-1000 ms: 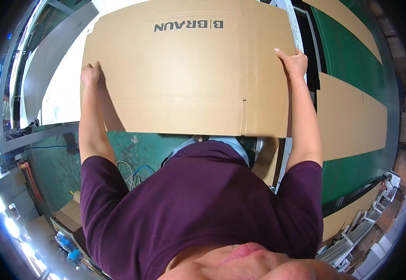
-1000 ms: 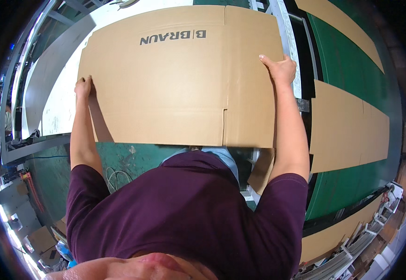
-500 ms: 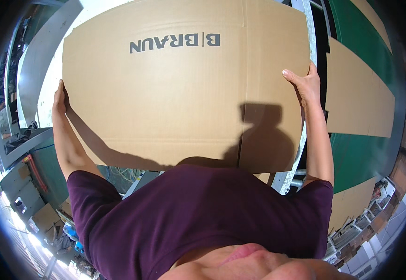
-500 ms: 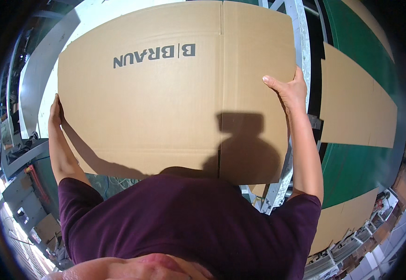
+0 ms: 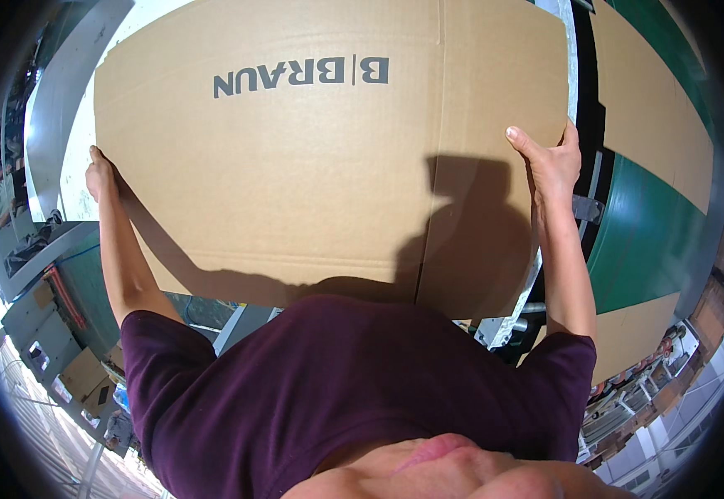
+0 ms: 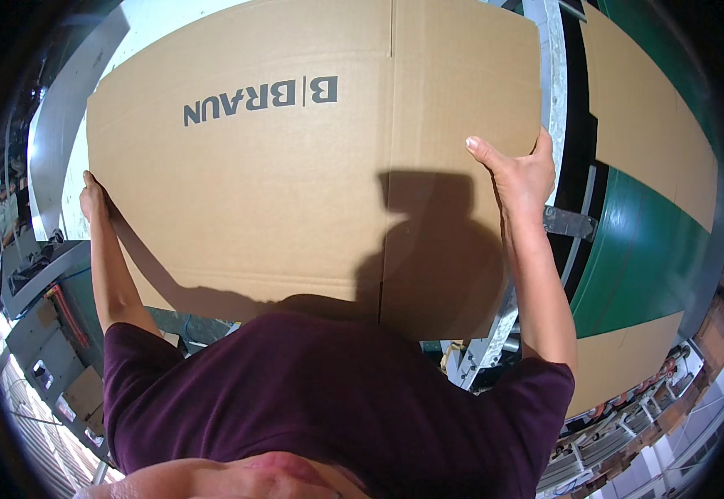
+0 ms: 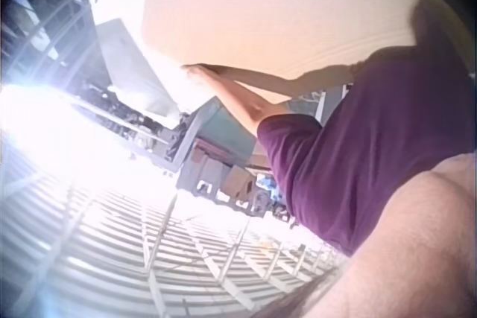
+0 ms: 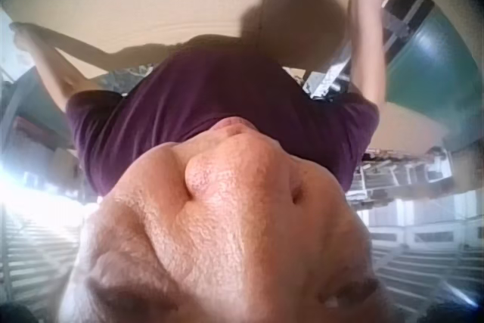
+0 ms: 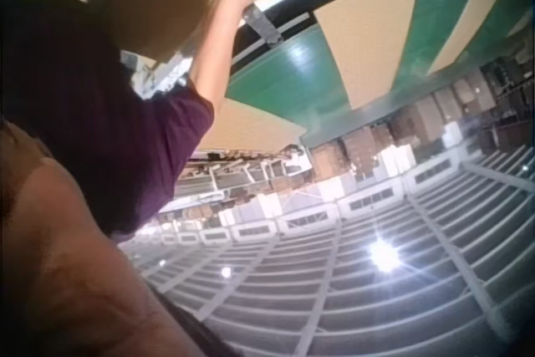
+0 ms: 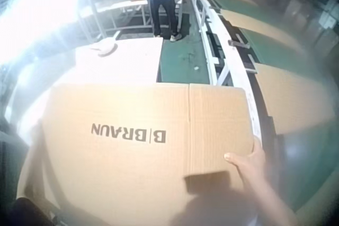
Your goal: The person repeatedly folds flat cardboard pieces along pre-scored lines into box shapes. They pick up each piece from a stack, fold the side flaps, and place the formed box onto a conveyor belt. The process is continuous and repetitive throughout the clip.
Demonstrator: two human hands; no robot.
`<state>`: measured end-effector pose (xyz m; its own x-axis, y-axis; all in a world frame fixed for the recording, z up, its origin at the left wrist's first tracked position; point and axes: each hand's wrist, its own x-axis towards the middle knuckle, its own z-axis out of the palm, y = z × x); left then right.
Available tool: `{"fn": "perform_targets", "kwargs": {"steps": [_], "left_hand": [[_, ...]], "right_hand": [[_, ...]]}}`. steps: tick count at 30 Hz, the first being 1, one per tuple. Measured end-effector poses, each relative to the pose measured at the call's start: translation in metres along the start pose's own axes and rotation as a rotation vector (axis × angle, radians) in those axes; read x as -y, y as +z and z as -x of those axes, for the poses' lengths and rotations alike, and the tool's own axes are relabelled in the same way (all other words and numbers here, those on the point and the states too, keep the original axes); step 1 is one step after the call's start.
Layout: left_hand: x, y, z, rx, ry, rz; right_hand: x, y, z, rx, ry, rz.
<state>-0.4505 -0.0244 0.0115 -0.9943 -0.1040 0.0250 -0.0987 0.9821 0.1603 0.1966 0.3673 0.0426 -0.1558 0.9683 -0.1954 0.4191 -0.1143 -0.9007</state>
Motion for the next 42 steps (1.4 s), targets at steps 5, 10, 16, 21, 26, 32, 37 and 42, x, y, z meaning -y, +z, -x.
{"fn": "perform_targets", "kwargs": {"steps": [5, 10, 16, 21, 26, 32, 37, 42], "left_hand": [[-0.020, -0.009, 0.033, -0.061, -0.047, -0.045], [-0.015, -0.004, 0.034, -0.070, 0.003, -0.042], [0.001, 0.014, 0.004, -0.030, 0.113, -0.022], [-0.023, 0.012, 0.051, -0.073, 0.332, -0.038], [-0.060, -0.013, 0.252, 0.223, 0.971, 0.637], [-0.011, -0.064, 0.497, 0.674, 1.768, 0.644], [-0.022, -0.046, 0.556, 0.360, 1.956, 0.194], [-0.018, -0.009, 0.559, 0.043, 2.206, 0.591]], "right_hand": [[0.009, 0.004, 0.005, 0.003, -0.007, 0.009], [0.003, 0.004, 0.007, 0.003, -0.009, 0.023], [0.001, -0.002, 0.006, 0.004, -0.025, 0.169], [0.016, -0.008, 0.006, 0.094, -0.078, 0.224], [0.004, -0.009, 0.004, 0.002, -0.133, 0.438], [0.029, 0.029, 0.052, -0.257, -0.210, 0.778], [-0.002, 0.061, 0.103, -0.006, -0.611, 1.038], [-0.022, 0.073, 0.153, 0.257, -1.022, 1.055]]}}
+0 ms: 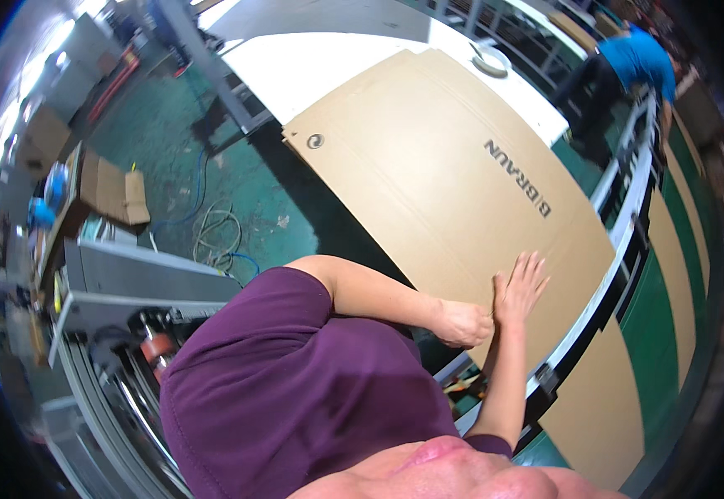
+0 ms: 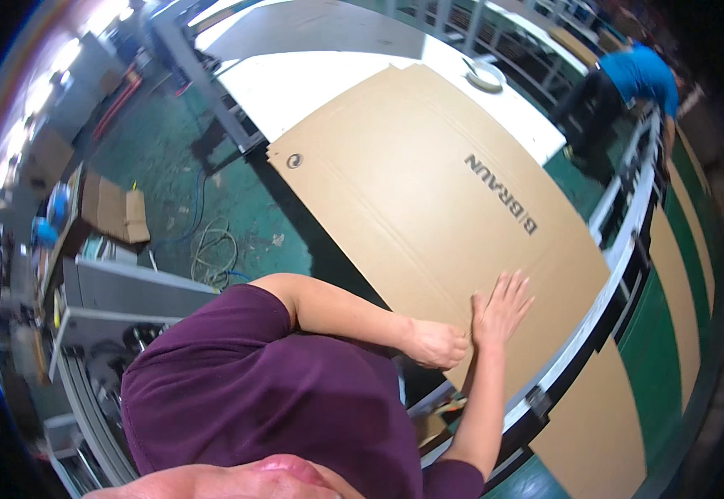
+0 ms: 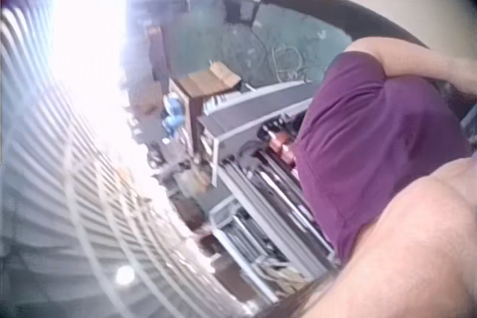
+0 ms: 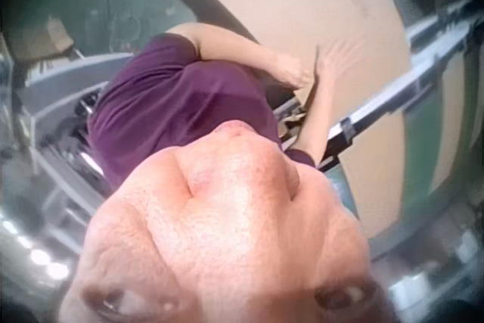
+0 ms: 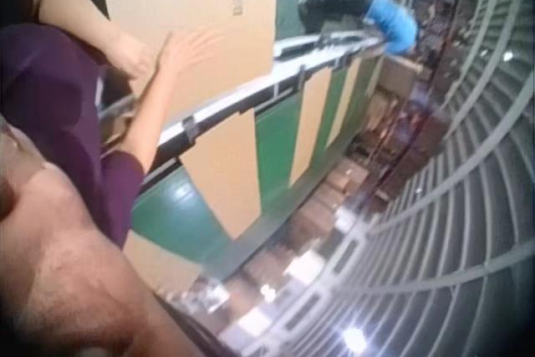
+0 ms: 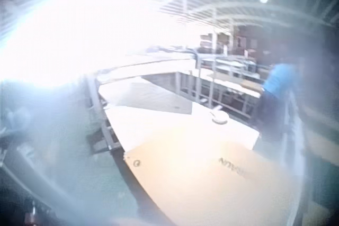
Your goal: The person repeatedly folds flat cardboard pieces along pre-scored lines into box shapes. They pick up each piece from a stack, fold the side flaps, and place the formed box onto a conveyor belt. The process is continuous and repetitive throughout the clip.
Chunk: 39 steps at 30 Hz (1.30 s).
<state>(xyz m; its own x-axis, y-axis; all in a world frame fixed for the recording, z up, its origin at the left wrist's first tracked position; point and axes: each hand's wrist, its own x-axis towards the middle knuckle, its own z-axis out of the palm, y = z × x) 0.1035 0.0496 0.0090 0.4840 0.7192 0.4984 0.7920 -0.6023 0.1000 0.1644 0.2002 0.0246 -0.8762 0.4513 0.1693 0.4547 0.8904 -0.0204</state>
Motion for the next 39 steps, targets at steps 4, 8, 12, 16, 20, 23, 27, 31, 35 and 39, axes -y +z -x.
{"fn": "perform_targets", "kwargs": {"steps": [4, 8, 12, 16, 20, 23, 27, 31, 35, 39], "left_hand": [[0.007, -0.008, -0.012, 0.084, 0.105, 0.011], [0.005, -0.010, -0.010, 0.046, 0.128, -0.017], [0.004, -0.006, 0.001, 0.001, 0.059, 0.033], [-0.012, -0.007, 0.005, -0.038, -0.135, 0.015], [-0.020, 0.005, 0.011, -0.062, -0.227, 0.078], [-0.020, 0.008, 0.014, 0.003, -0.289, 0.207], [-0.022, 0.005, 0.014, 0.079, -0.273, 0.222], [-0.027, -0.011, 0.016, 0.114, -0.324, 0.122], [-0.028, -0.035, -0.003, 0.106, -0.379, 0.098], [-0.023, -0.034, -0.014, 0.158, -0.380, 0.070]], "right_hand": [[-0.010, -0.006, 0.021, 0.061, -0.126, -0.087], [-0.011, -0.020, 0.032, 0.146, -0.175, -0.079], [-0.008, -0.020, 0.034, 0.156, -0.209, -0.067], [-0.011, -0.024, 0.037, 0.136, -0.184, -0.119], [-0.040, -0.015, 0.043, -0.027, 0.018, -0.280], [-0.096, -0.021, 0.067, -0.226, 0.272, -0.528], [-0.200, 0.011, 0.188, -0.610, 0.706, -0.371], [-0.217, 0.017, 0.335, -0.593, 1.145, -0.119], [-0.215, 0.010, 0.468, -0.107, 1.683, 0.183], [-0.166, 0.028, 0.607, 0.607, 1.896, 0.670]]}}
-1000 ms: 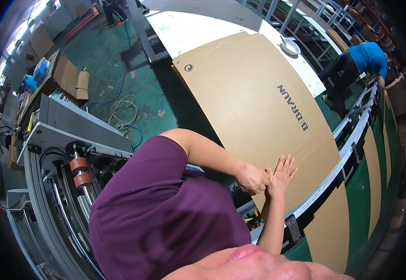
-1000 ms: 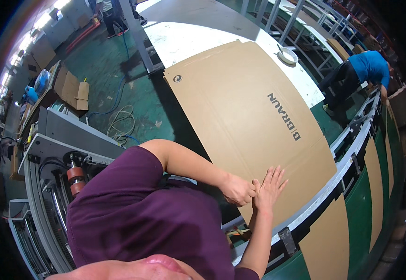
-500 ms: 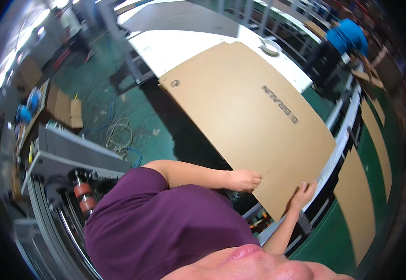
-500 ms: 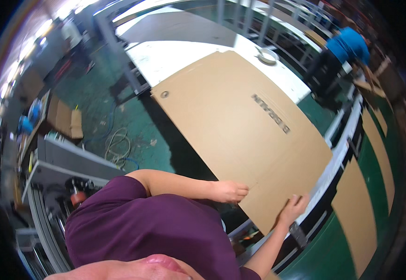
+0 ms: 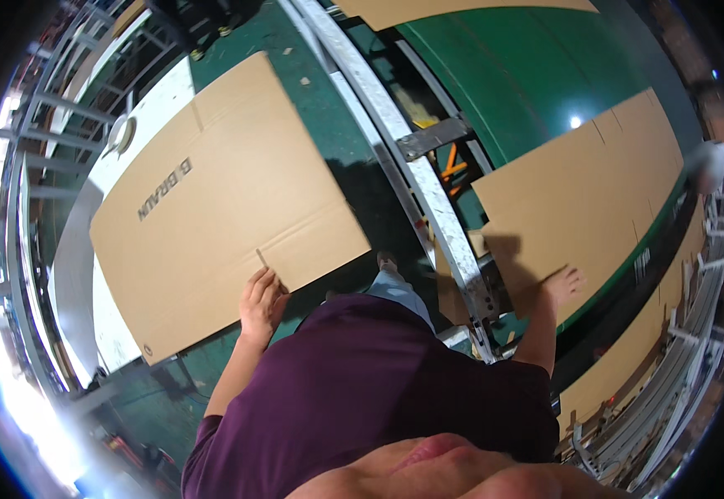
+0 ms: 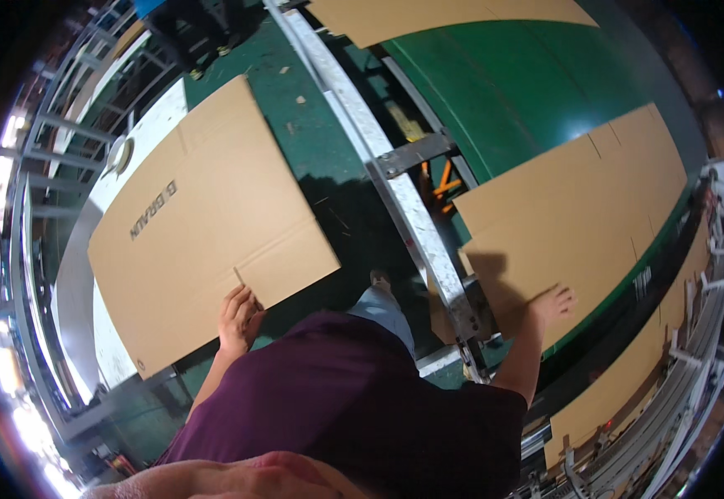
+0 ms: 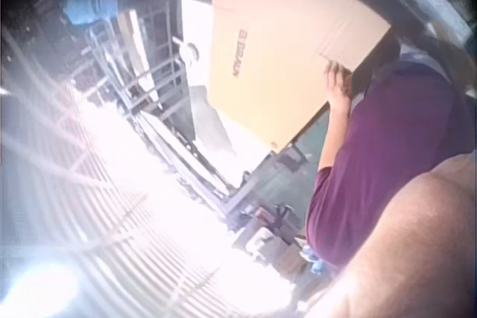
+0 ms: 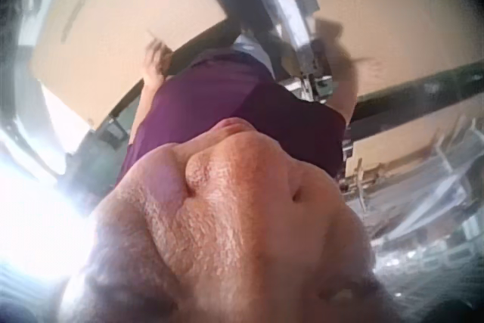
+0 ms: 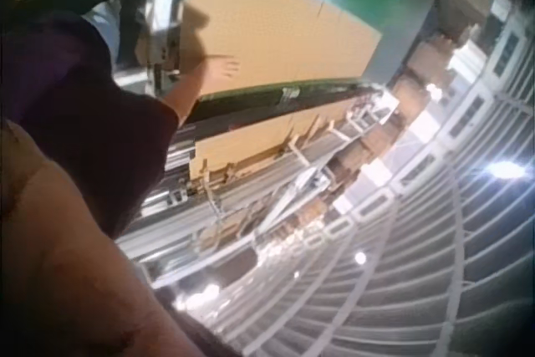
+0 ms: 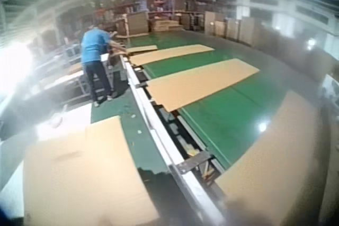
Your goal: The person repeatedly folds flat cardboard pieces along pre-scored lines into box shapes. They pick up each piece from a stack, fold the side flaps, and place the formed box onto a conveyor belt. The process is continuous and repetitive throughout the clip.
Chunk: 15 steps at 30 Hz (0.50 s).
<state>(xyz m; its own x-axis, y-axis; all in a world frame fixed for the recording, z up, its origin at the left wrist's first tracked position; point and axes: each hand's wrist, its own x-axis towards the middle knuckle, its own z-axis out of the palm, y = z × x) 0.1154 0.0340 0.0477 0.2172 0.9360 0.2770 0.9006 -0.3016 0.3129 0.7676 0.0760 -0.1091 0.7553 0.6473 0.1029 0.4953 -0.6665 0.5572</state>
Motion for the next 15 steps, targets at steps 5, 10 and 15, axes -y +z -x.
{"fn": "perform_targets", "kwargs": {"steps": [5, 10, 15], "left_hand": [[-0.011, -0.007, 0.001, 0.027, -0.057, -0.009], [-0.006, 0.005, 0.010, 0.011, -0.058, 0.003], [-0.003, 0.002, -0.001, 0.012, 0.000, 0.020]], "right_hand": [[-0.094, -0.013, 0.060, 0.388, -0.032, 0.053], [-0.102, -0.017, 0.035, -0.180, -0.697, -0.442], [0.000, -0.181, 0.025, -0.511, -0.769, -0.997]]}}
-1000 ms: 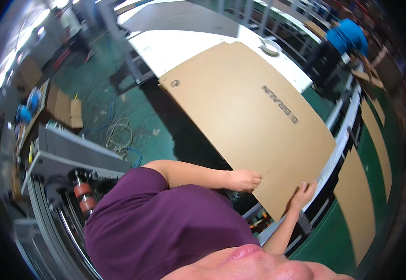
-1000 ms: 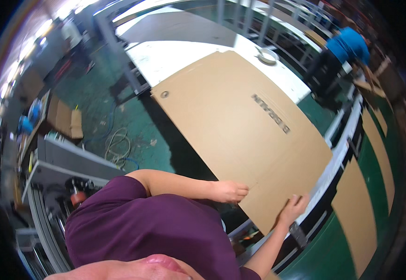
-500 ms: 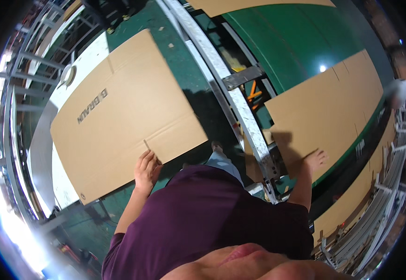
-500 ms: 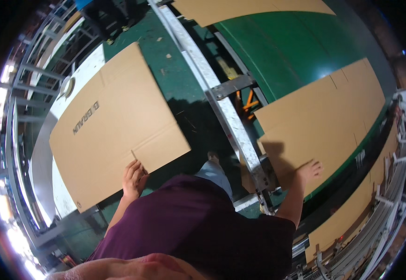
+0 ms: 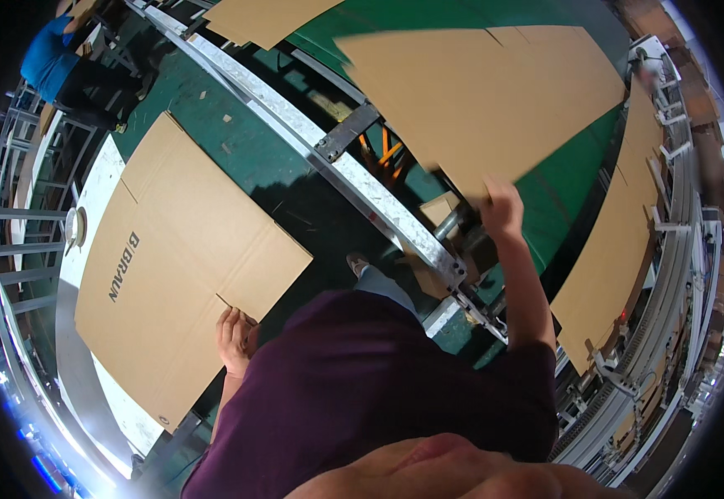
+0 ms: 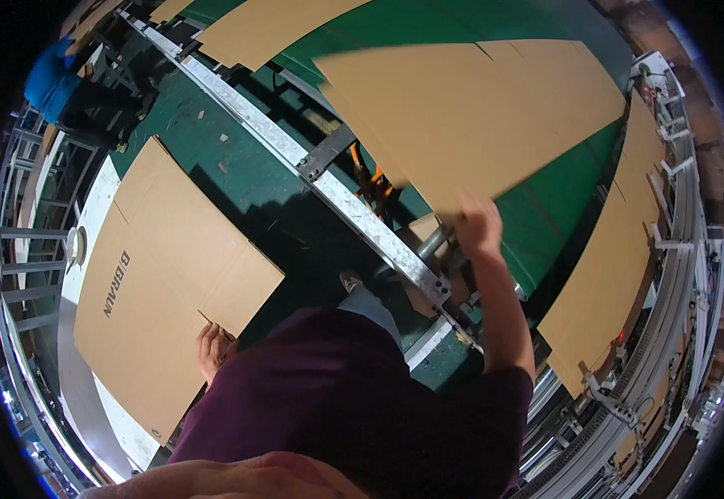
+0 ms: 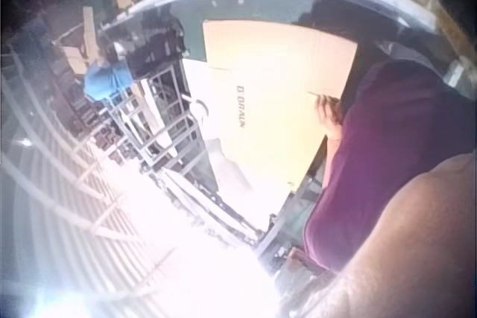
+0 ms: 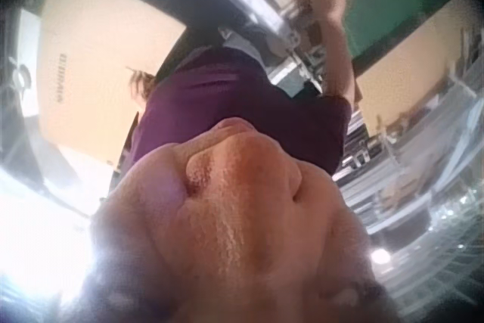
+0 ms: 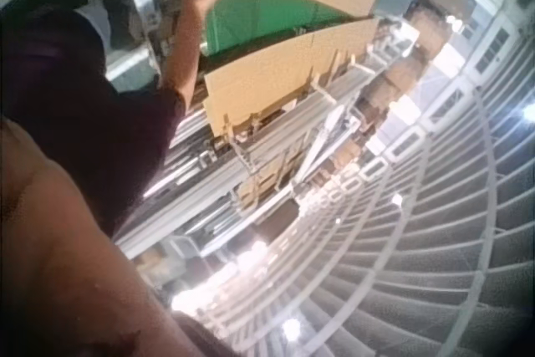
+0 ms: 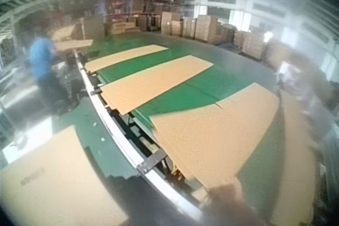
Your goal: The person repeatedly folds flat cardboard pieces along pre-scored lines into box shapes. They pick up each piece from a stack, fold the side flaps, and place the formed box onto a conveyor belt. The process is continuous and repetitive throughout the clip.
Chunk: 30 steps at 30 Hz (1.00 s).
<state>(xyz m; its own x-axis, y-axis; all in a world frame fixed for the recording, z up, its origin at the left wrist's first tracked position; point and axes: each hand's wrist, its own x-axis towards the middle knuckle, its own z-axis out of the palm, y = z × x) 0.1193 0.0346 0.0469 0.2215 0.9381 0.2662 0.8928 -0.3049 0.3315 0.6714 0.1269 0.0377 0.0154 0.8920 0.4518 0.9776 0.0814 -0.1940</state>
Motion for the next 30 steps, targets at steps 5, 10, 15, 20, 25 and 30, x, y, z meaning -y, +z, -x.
{"fn": "perform_targets", "kwargs": {"steps": [5, 10, 15, 20, 25, 30], "left_hand": [[0.012, 0.006, 0.008, -0.035, 0.058, -0.030], [0.004, 0.001, 0.007, -0.040, 0.042, -0.008], [0.002, 0.006, 0.010, -0.071, -0.002, 0.048], [0.000, 0.001, 0.008, -0.056, -0.026, 0.019], [-0.003, -0.005, 0.008, -0.078, -0.047, -0.011], [-0.007, -0.004, 0.011, -0.107, -0.077, 0.014]], "right_hand": [[0.147, -0.118, -0.104, -0.557, -0.377, -0.400], [0.088, -0.215, -0.148, -1.097, 0.266, -0.538], [-0.058, -0.070, -0.087, -0.994, 0.559, -0.565], [-0.030, 0.103, -0.007, -0.319, 1.619, -1.371], [-0.064, 0.154, 0.030, -0.475, 1.487, -1.534], [-0.096, 0.132, 0.011, -0.178, 1.750, -1.499]]}}
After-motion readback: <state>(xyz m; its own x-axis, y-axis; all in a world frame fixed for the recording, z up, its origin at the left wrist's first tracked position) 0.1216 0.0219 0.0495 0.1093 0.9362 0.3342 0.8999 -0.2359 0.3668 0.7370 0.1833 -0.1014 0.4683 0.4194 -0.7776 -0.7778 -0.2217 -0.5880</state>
